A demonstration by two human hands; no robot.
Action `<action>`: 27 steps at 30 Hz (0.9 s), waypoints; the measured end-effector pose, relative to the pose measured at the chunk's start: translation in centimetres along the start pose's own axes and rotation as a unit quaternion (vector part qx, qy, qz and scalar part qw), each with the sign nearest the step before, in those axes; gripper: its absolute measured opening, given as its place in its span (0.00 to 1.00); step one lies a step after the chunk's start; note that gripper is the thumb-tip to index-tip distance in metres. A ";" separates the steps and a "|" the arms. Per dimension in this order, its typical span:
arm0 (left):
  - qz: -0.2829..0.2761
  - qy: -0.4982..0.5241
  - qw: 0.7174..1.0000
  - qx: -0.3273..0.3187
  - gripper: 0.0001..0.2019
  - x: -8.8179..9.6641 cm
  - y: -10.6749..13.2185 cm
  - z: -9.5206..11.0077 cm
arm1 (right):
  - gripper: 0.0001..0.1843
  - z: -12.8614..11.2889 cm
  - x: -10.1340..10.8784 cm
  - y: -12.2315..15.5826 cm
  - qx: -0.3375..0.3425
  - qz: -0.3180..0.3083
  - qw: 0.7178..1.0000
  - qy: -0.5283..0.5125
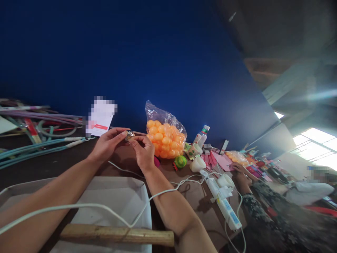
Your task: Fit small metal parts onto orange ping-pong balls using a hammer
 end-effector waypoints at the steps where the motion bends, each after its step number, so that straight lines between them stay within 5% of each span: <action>1: 0.001 0.000 1.000 0.000 0.18 0.0 0.0 0.1 | 0.13 0.0 0.0 0.0 -0.006 0.002 1.000 -0.009; 8: 0.011 -0.006 1.000 0.011 0.20 -0.1 0.2 0.5 | 0.13 0.3 -0.1 0.1 -0.022 -0.005 1.000 -0.022; 19: -0.002 0.006 1.000 0.008 0.17 -0.1 0.1 0.3 | 0.08 0.4 0.3 0.1 0.144 -0.037 0.985 0.086; 27: 0.004 -0.003 1.000 0.006 0.18 -0.2 0.1 0.3 | 0.07 0.2 0.3 0.2 0.150 -0.063 0.982 0.095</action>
Point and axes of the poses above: each hand's wrist, its own y-axis away from the middle knuckle, its own x-axis out of the back of the hand, z = x × y, the point moved 1 cm from there along -y, towards the middle knuckle, and after that the axes turned 13 degrees about -y, right-handed, at the moved point
